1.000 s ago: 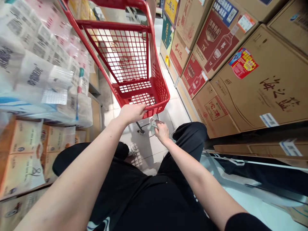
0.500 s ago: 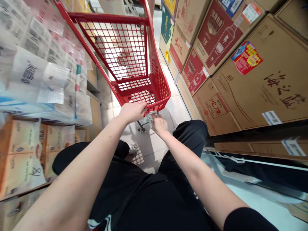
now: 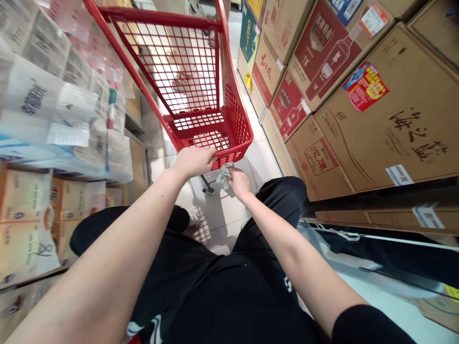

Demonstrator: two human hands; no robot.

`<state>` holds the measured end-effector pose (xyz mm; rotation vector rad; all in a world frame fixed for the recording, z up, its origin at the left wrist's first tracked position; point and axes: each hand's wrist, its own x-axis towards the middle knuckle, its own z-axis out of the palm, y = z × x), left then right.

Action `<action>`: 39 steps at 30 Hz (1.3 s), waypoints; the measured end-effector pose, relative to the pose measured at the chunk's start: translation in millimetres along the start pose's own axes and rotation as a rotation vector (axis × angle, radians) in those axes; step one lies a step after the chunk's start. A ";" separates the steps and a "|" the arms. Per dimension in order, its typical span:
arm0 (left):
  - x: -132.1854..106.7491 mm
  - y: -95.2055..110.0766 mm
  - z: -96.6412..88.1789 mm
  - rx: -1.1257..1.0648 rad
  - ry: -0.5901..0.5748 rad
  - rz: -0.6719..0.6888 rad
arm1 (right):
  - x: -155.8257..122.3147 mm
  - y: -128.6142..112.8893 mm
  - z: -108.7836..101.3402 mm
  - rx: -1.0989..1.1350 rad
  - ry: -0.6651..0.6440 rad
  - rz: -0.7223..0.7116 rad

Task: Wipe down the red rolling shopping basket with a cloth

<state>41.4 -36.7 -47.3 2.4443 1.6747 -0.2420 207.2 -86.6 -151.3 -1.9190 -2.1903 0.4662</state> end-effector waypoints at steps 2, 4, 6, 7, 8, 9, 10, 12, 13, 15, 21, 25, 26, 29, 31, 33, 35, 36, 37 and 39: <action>-0.5 0.6 -0.3 -0.009 0.000 -0.005 | -4.3 3.0 -0.1 0.021 0.000 0.044; -0.7 1.5 -1.3 -0.020 -0.006 -0.005 | -5.5 4.3 -0.6 0.033 0.015 0.050; -0.8 2.5 -3.0 -0.022 -0.022 -0.012 | -3.0 3.4 0.1 0.035 0.027 0.025; -0.8 2.9 -3.9 -0.021 -0.032 -0.018 | -0.9 2.2 1.3 0.033 0.029 0.013; -0.8 3.3 -4.8 -0.020 -0.041 -0.023 | 1.3 0.5 3.2 0.029 0.026 0.004; -0.9 3.6 -5.5 -0.020 -0.048 -0.027 | 3.2 -1.4 5.6 0.025 0.017 -0.004; -1.0 3.8 -6.1 -0.020 -0.052 -0.028 | 4.4 -3.4 8.6 0.019 0.006 -0.009; -1.5 4.0 -6.4 -0.024 -0.047 -0.018 | 5.1 -7.7 14.7 0.010 -0.014 -0.014; -1.7 4.1 -6.3 -0.026 -0.037 -0.010 | 4.9 -9.6 17.1 0.007 -0.023 -0.013; -1.9 4.2 -5.4 -0.027 -0.022 0.003 | 5.2 -12.7 19.5 0.002 -0.035 0.000; 1.4 2.7 -2.5 -0.007 -0.035 -0.023 | 20.5 -12.5 7.4 0.020 -0.073 0.047; 3.1 1.0 -2.0 -0.001 -0.014 -0.019 | 19.9 -12.2 1.1 0.087 -0.128 0.105; 3.2 0.9 -2.0 -0.002 -0.011 -0.020 | 17.2 -13.2 0.9 0.100 -0.128 0.104; 2.8 2.1 -2.0 -0.009 -0.004 -0.019 | 7.8 -18.9 2.3 0.110 -0.091 0.038; 2.6 3.4 -1.7 -0.008 0.003 -0.017 | 3.5 -24.3 4.3 0.086 -0.074 0.001; 2.5 4.5 -1.1 -0.005 0.006 -0.019 | 1.6 -29.5 7.4 0.043 -0.070 -0.006; 2.4 5.2 -0.4 -0.003 0.008 -0.022 | 1.7 -33.3 11.3 -0.001 -0.064 -0.014; 2.4 5.3 -0.1 -0.003 0.011 -0.022 | 2.4 -34.5 13.2 -0.020 -0.060 -0.026; 2.3 5.4 0.2 -0.004 0.016 -0.019 | 3.7 -35.1 14.8 -0.038 -0.058 -0.040; 2.3 5.0 0.7 -0.010 0.030 -0.009 | 7.4 -34.9 16.1 -0.073 -0.066 -0.069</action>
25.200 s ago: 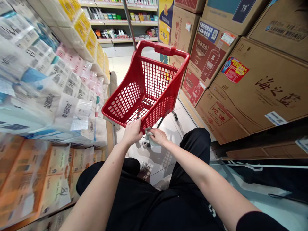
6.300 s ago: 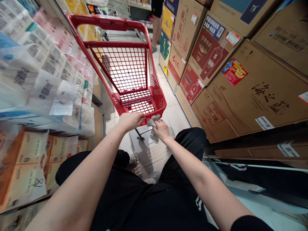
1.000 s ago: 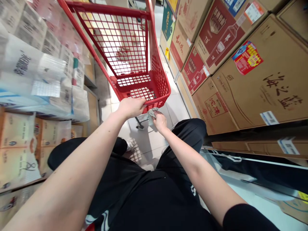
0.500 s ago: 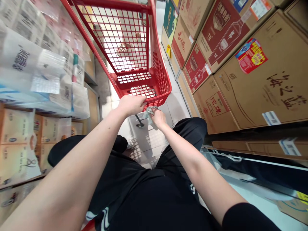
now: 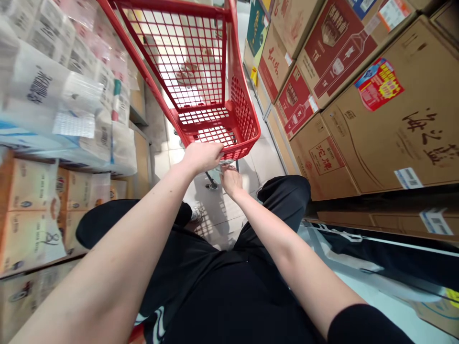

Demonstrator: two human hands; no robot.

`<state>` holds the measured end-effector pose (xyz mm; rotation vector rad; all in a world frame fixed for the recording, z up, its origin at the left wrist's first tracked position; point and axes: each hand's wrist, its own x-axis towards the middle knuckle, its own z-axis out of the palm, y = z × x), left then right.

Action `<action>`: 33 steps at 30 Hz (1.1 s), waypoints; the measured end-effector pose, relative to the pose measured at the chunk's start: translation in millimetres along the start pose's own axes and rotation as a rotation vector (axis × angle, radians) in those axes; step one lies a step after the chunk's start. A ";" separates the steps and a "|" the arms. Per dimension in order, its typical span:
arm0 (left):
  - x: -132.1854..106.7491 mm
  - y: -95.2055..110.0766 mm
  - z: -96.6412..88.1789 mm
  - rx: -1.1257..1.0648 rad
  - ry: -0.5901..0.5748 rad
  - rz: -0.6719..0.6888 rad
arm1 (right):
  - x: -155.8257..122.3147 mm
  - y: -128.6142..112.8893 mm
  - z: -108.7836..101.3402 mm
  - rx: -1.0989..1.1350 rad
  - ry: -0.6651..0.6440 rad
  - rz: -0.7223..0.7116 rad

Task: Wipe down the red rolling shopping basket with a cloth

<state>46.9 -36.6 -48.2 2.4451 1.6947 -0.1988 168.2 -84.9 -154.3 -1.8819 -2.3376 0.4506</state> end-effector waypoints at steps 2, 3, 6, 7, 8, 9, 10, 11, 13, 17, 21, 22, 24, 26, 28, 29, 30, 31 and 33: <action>0.2 -0.7 0.3 -0.008 0.000 0.011 | 4.0 2.0 -1.7 -0.030 -0.012 -0.020; 0.4 -1.1 0.5 -0.010 -0.003 0.015 | 5.5 3.3 -3.4 -0.042 -0.017 -0.023; 1.3 -2.7 1.3 -0.012 -0.001 0.011 | 5.1 7.7 -9.3 -0.054 -0.034 -0.023; 1.6 -3.2 1.7 -0.012 0.006 0.012 | 3.1 9.3 -10.9 -0.053 -0.045 -0.021; 1.7 -3.7 2.0 -0.012 0.012 0.012 | 0.4 11.1 -12.0 -0.049 -0.055 -0.016; 1.7 -3.9 2.2 -0.013 0.013 0.014 | -2.8 13.0 -12.8 -0.043 -0.062 -0.010; 1.3 -3.9 2.2 -0.014 0.014 0.015 | -6.1 14.9 -13.1 -0.035 -0.064 -0.003; 0.7 -3.6 2.0 -0.019 0.015 0.016 | -9.0 16.6 -13.2 -0.026 -0.061 0.002; -1.3 -1.8 0.6 -0.044 0.030 0.009 | -12.9 18.6 -12.7 -0.003 -0.047 -0.006; -6.3 4.8 -4.0 -0.116 0.071 0.000 | -9.4 14.2 -10.8 0.032 -0.039 -0.042; -8.9 6.7 -5.7 -0.192 0.074 -0.001 | -3.1 11.0 -10.1 0.053 -0.032 -0.031; -9.4 5.4 -5.2 -0.234 0.101 -0.001 | -3.1 12.7 -10.0 0.059 -0.030 -0.027; -10.9 0.5 -3.5 -0.348 0.196 0.021 | -5.5 19.1 -9.5 0.069 -0.038 -0.012; -13.2 -6.7 -1.3 -0.453 0.312 0.092 | -9.8 27.0 -8.2 0.076 -0.047 0.010; -16.2 -15.0 0.9 -0.486 0.385 0.196 | -13.7 33.5 -6.6 0.083 -0.053 0.021; -17.8 -19.2 2.0 -0.470 0.399 0.243 | -14.9 35.4 -5.8 0.085 -0.053 0.018; -19.3 -23.2 3.0 -0.437 0.403 0.279 | -15.2 36.4 -5.2 0.084 -0.054 0.011; -20.8 -26.8 4.0 -0.395 0.402 0.302 | -14.5 36.3 -4.6 0.081 -0.057 -0.001; -23.5 -32.5 5.4 -0.299 0.392 0.310 | -11.0 33.7 -3.8 0.074 -0.065 -0.035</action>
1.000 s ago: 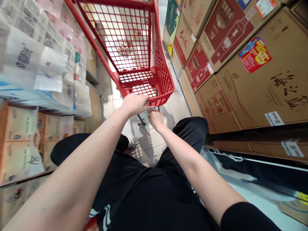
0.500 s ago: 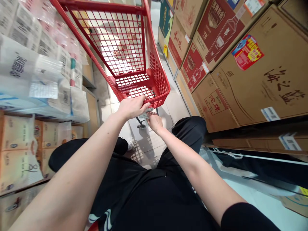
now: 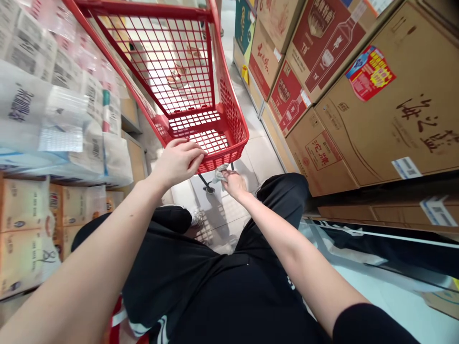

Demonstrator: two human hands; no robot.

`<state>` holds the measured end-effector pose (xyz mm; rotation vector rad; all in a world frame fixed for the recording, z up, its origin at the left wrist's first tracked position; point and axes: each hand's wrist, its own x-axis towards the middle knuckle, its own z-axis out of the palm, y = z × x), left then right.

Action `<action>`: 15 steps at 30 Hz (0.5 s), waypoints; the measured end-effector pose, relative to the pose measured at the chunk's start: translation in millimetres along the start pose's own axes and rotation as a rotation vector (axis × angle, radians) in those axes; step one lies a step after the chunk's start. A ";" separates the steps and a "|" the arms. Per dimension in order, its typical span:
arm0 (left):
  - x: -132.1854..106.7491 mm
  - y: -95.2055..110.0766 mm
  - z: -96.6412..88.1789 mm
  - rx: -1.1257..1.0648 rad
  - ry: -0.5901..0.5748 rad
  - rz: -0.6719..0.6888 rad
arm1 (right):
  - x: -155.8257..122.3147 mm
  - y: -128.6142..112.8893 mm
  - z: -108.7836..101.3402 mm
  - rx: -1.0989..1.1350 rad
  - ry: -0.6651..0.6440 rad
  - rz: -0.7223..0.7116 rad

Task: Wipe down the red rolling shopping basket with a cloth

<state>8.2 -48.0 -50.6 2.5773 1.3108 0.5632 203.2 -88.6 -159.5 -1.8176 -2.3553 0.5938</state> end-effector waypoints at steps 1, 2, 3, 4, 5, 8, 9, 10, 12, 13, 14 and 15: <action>-1.6 -1.4 -0.6 0.045 -0.019 -0.002 | 2.5 -2.2 0.4 -0.004 -0.005 -0.018; -2.9 -2.2 -1.2 0.086 -0.043 -0.011 | 4.9 -4.9 0.8 -0.006 -0.012 -0.036; -3.7 -2.4 -1.7 0.122 -0.072 -0.024 | 7.0 -8.0 1.2 -0.008 -0.017 -0.053; -4.2 -2.3 -2.1 0.152 -0.101 -0.040 | 8.4 -11.2 1.5 -0.010 -0.018 -0.065; -4.3 -1.9 -2.5 0.175 -0.129 -0.056 | 8.9 -14.6 1.5 -0.011 -0.016 -0.069; -3.4 -1.0 -3.0 0.221 -0.183 -0.090 | 5.4 -24.6 -1.2 -0.015 0.014 -0.054; -3.0 -0.9 -3.0 0.235 -0.191 -0.091 | 3.2 -27.6 -2.9 -0.014 0.036 -0.053; -2.5 -1.1 -3.0 0.248 -0.195 -0.088 | 1.0 -30.4 -4.8 -0.013 0.061 -0.055; -1.2 -1.8 -3.0 0.270 -0.200 -0.068 | -2.2 -35.2 -8.3 -0.019 0.100 -0.069; -0.4 -2.3 -3.0 0.277 -0.204 -0.059 | -2.7 -37.2 -9.6 -0.028 0.104 -0.074; 0.6 -2.9 -3.0 0.283 -0.209 -0.053 | -2.6 -38.9 -10.6 -0.040 0.096 -0.075; 1.6 -3.5 -2.9 0.287 -0.219 -0.049 | -1.7 -40.4 -11.2 -0.053 0.083 -0.074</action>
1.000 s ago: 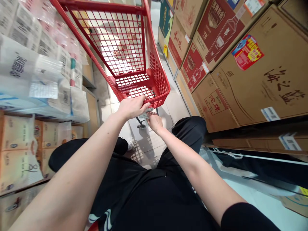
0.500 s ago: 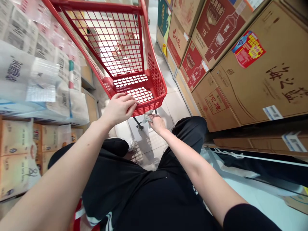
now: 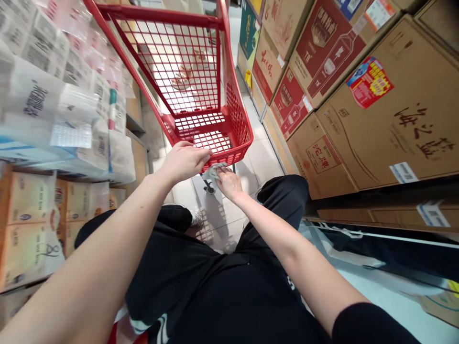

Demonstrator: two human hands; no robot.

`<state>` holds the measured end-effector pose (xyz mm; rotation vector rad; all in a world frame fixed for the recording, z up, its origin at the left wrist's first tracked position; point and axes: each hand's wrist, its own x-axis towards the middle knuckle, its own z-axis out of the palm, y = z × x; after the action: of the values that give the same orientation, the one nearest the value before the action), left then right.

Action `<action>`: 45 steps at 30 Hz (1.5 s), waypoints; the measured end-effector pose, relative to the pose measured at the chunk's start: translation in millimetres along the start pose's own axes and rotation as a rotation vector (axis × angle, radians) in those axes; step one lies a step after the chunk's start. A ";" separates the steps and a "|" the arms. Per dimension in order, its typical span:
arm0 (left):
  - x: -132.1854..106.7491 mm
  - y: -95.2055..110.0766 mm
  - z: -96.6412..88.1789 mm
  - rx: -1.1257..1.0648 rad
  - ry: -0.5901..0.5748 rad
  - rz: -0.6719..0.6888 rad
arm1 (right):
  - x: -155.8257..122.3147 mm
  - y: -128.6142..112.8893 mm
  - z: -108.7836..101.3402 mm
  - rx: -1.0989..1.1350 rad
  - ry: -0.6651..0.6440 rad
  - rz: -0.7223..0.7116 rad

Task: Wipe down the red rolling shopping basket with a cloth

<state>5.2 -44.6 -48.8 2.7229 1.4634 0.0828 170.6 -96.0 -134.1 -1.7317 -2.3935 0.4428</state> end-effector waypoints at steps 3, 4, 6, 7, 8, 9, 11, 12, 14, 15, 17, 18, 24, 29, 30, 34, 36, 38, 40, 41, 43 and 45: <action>3.4 -1.8 0.5 0.026 -0.038 -0.006 | 5.3 -2.4 -1.4 -0.022 -0.028 0.018; 4.4 -2.3 0.8 0.038 -0.048 -0.015 | 7.1 -2.8 -2.1 -0.022 -0.025 0.022; 5.7 -2.9 1.6 0.054 -0.057 -0.036 | 9.5 -3.0 -3.7 -0.017 -0.009 0.017; 6.0 -2.9 2.1 0.055 -0.054 -0.043 | 9.9 -3.1 -4.4 -0.012 -0.004 0.013; 6.1 -2.7 2.5 0.052 -0.051 -0.048 | 9.8 -3.3 -4.7 -0.005 -0.005 0.013; 6.1 -2.3 3.0 0.050 -0.050 -0.050 | 9.4 -3.5 -4.7 0.002 -0.012 0.020; 5.7 -0.7 3.7 0.052 -0.047 -0.048 | 8.2 -4.3 -3.9 0.011 -0.037 0.046; 5.5 0.4 3.9 0.057 -0.045 -0.049 | 8.2 -4.8 -3.5 0.009 -0.046 0.055; 5.4 2.7 3.6 0.072 -0.043 -0.055 | 10.0 -5.5 -4.3 -0.016 -0.041 0.046; 5.5 3.9 3.0 0.077 -0.042 -0.062 | 11.9 -5.7 -5.9 -0.037 -0.037 0.032; 6.4 6.0 1.2 0.077 -0.054 -0.078 | 16.5 -5.2 -11.5 -0.082 -0.048 -0.002; 7.0 6.9 0.0 0.071 -0.065 -0.084 | 18.3 -4.7 -15.1 -0.100 -0.060 -0.014; 13.2 12.7 -4.8 0.034 -0.096 -0.118 | 10.5 2.3 -28.8 -0.098 0.005 0.002; 23.1 18.7 -1.7 0.045 -0.085 -0.103 | 2.4 5.2 -24.7 -0.080 0.117 -0.104; 25.1 19.7 -0.8 0.050 -0.087 -0.101 | 3.1 4.6 -23.6 -0.080 0.117 -0.119; 30.1 23.0 1.3 0.041 -0.099 -0.108 | 7.2 2.8 -21.8 -0.070 0.091 -0.108; 30.7 23.4 1.2 0.025 -0.085 -0.101 | 5.9 6.0 -22.5 -0.064 0.069 -0.103; 30.9 23.0 1.1 0.014 -0.083 -0.099 | 1.0 12.5 -22.8 -0.065 0.035 -0.111; 31.4 22.2 1.6 0.006 -0.091 -0.103 | -5.8 19.9 -21.4 -0.066 0.007 -0.104; 31.7 21.8 2.1 0.003 -0.090 -0.102 | -8.8 22.8 -20.0 -0.065 -0.002 -0.093; 32.2 21.7 3.1 -0.003 -0.080 -0.095 | -12.0 25.0 -16.3 -0.063 -0.002 -0.081; 32.7 23.0 3.8 -0.008 -0.078 -0.091 | -9.9 22.0 -12.7 -0.071 0.017 -0.094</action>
<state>42.6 -30.1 -50.2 2.6170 1.5587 -0.0204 197.3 -97.1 -128.8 -1.6346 -2.4949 0.3333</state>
